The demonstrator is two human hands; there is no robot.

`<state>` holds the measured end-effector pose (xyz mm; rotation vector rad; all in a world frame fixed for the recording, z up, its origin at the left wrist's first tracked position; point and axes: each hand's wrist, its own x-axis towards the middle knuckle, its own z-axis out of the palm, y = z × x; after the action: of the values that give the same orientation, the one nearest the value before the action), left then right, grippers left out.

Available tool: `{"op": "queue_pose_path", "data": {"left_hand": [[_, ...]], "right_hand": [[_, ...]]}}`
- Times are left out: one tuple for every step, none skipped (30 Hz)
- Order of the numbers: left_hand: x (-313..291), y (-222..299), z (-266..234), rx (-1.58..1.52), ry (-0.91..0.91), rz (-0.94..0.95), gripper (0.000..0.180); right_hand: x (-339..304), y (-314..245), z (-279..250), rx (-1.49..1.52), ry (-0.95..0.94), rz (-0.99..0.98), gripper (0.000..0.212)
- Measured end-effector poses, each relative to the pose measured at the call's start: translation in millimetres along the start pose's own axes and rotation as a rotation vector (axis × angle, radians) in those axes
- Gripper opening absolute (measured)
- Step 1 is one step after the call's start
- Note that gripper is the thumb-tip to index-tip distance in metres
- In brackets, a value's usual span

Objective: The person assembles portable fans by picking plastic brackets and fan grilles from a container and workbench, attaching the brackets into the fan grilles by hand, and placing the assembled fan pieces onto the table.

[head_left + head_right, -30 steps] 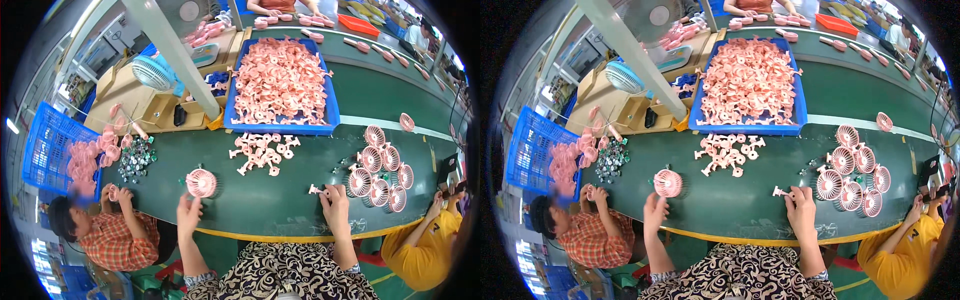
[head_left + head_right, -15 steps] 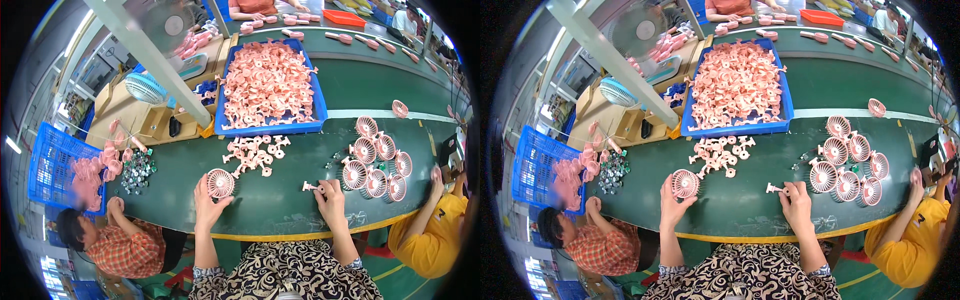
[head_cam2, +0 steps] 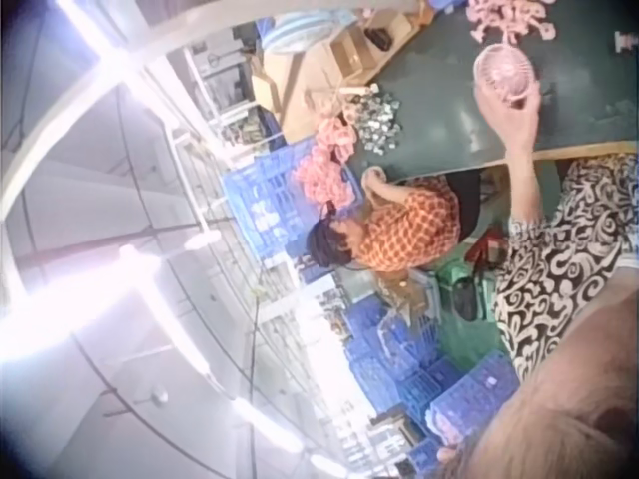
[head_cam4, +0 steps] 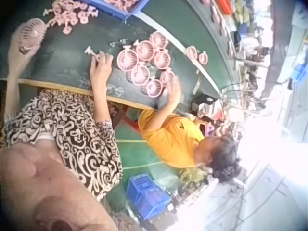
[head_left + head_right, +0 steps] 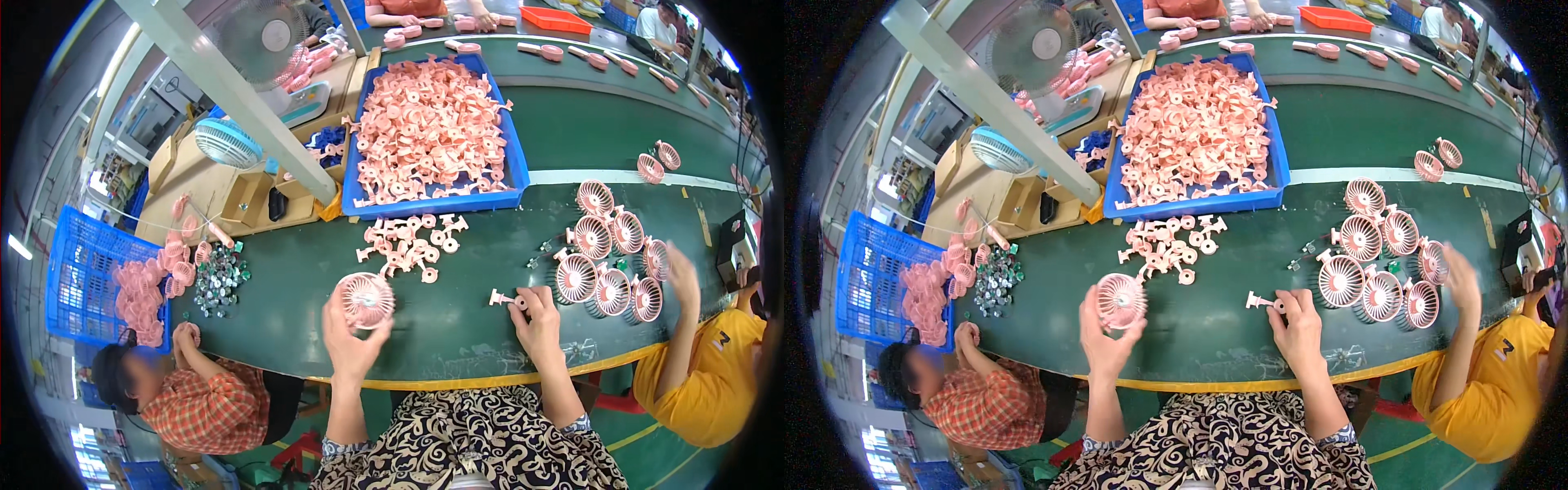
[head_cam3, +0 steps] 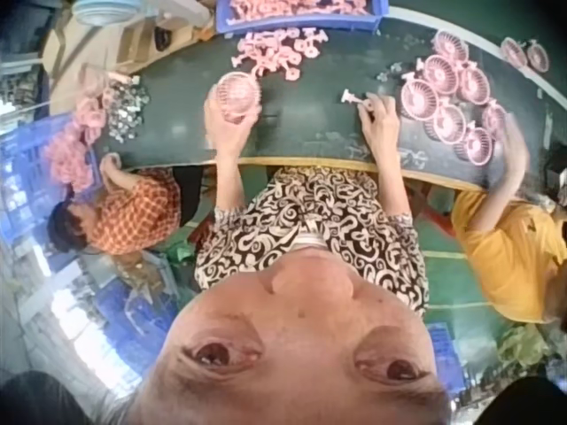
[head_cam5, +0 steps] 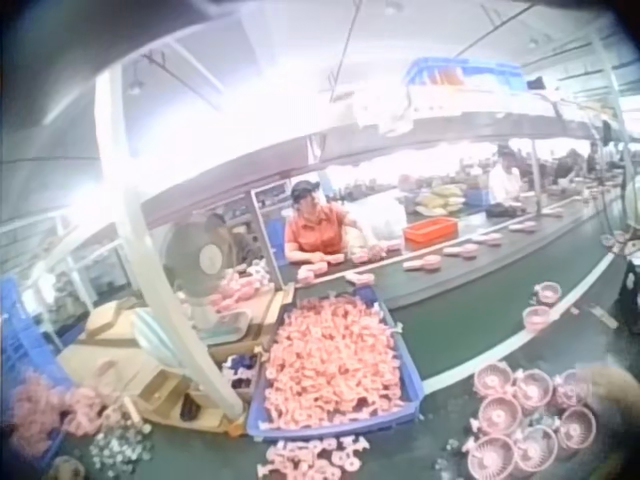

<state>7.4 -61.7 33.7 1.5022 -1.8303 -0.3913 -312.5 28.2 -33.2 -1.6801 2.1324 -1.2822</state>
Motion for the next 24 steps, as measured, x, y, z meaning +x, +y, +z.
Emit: {"op": "queue_pose_path", "data": {"left_hand": [[-5.4, 10.1, 2.7, -0.142, -0.113, -0.071, 0.101], [-13.0, 15.7, 10.8, -0.088, -0.141, 0.017, 0.103], [-17.0, 25.0, 16.6, -0.167, -0.268, -0.018, 0.102], [-22.8, 27.4, 26.0, -0.117, -0.329, 0.066, 0.102], [-27.6, 26.4, 36.3, -0.065, -0.388, 0.15, 0.102], [-34.9, 24.5, 45.3, -0.007, -0.421, 0.197, 0.102], [-38.2, 26.9, 51.4, 0.048, -0.461, 0.248, 0.102], [-39.6, 28.2, 53.6, 0.036, -0.537, 0.234, 0.103], [-37.8, 28.9, 54.6, 0.034, -0.544, 0.226, 0.103], [-36.3, 28.0, 55.0, 0.028, -0.534, 0.235, 0.103], [-37.6, 27.0, 53.3, 0.024, -0.527, 0.238, 0.103], [-34.4, 25.6, 52.9, 0.033, -0.529, 0.225, 0.101], [-32.4, 27.6, 48.6, 0.07, -0.51, 0.224, 0.097], [-30.5, 28.7, 44.2, 0.1, -0.522, 0.174, 0.091], [-28.9, 28.0, 39.9, 0.132, -0.53, 0.126, 0.085], [-28.5, 23.3, 39.2, 0.105, -0.51, 0.121, 0.078], [-28.3, 18.6, 38.1, 0.082, -0.482, 0.115, 0.071], [-27.8, 19.1, 35.3, 0.074, -0.443, 0.102, 0.061], [-26.0, 17.3, 35.8, 0.042, -0.419, 0.087, 0.054], [-27.1, 14.3, 36.2, 0.044, -0.412, 0.074, 0.05], [-29.0, 12.2, 36.4, 0.045, -0.405, 0.063, 0.047], [-30.1, 10.7, 37.0, 0.046, -0.411, 0.056, 0.047], [-31.0, 10.0, 37.6, 0.043, -0.388, 0.053, 0.042], [-32.2, 10.0, 37.6, 0.04, -0.364, 0.051, 0.037]], "right_hand": [[-0.2, -0.6, -0.3, 0.002, -0.005, -0.003, 0.035], [-0.8, -1.0, -1.4, 0.015, -0.015, 0.015, 0.035], [-1.3, -2.3, -2.3, 0.026, -0.026, 0.033, 0.035], [-2.2, -3.5, -3.6, 0.025, -0.031, 0.033, 0.035], [-2.3, -4.3, -3.9, 0.027, -0.033, 0.028, 0.035], [-2.7, -5.1, -4.1, 0.029, -0.037, 0.023, 0.035], [-2.9, -4.4, -3.6, 0.025, -0.04, 0.029, 0.035], [-3.3, -3.8, -2.1, 0.024, -0.03, 0.019, 0.035], [-3.2, -2.8, -0.9, 0.023, -0.023, 0.01, 0.035], [-1.7, -1.6, 0.3, 0.024, -0.042, 0.015, 0.035], [-1.8, -1.5, 0.1, 0.039, -0.04, 0.012, 0.035], [-0.3, -1.3, 0.5, 0.056, -0.041, 0.009, 0.036], [0.6, -3.3, -1.6, 0.046, -0.046, 0.025, 0.034], [1.0, -3.5, -1.6, 0.032, -0.023, 0.0, 0.033], [2.6, -4.5, -1.1, 0.021, 0.001, -0.03, 0.031], [3.4, -5.2, -2.7, 0.025, -0.008, -0.002, 0.031], [5.0, -5.1, -2.0, 0.033, -0.015, 0.02, 0.03], [4.4, -3.6, 0.0, 0.032, -0.015, 0.025, 0.031], [5.1, -3.1, 1.4, 0.032, -0.033, 0.032, 0.031], [5.5, -3.6, 1.6, 0.033, -0.032, 0.045, 0.031], [5.3, -3.6, 2.1, 0.033, -0.03, 0.058, 0.031], [3.9, -1.8, 3.7, 0.031, -0.033, 0.06, 0.032], [2.9, -1.9, 4.1, 0.03, -0.039, 0.066, 0.032], [2.6, -2.8, 3.4, 0.018, -0.035, 0.047, 0.032]]}}
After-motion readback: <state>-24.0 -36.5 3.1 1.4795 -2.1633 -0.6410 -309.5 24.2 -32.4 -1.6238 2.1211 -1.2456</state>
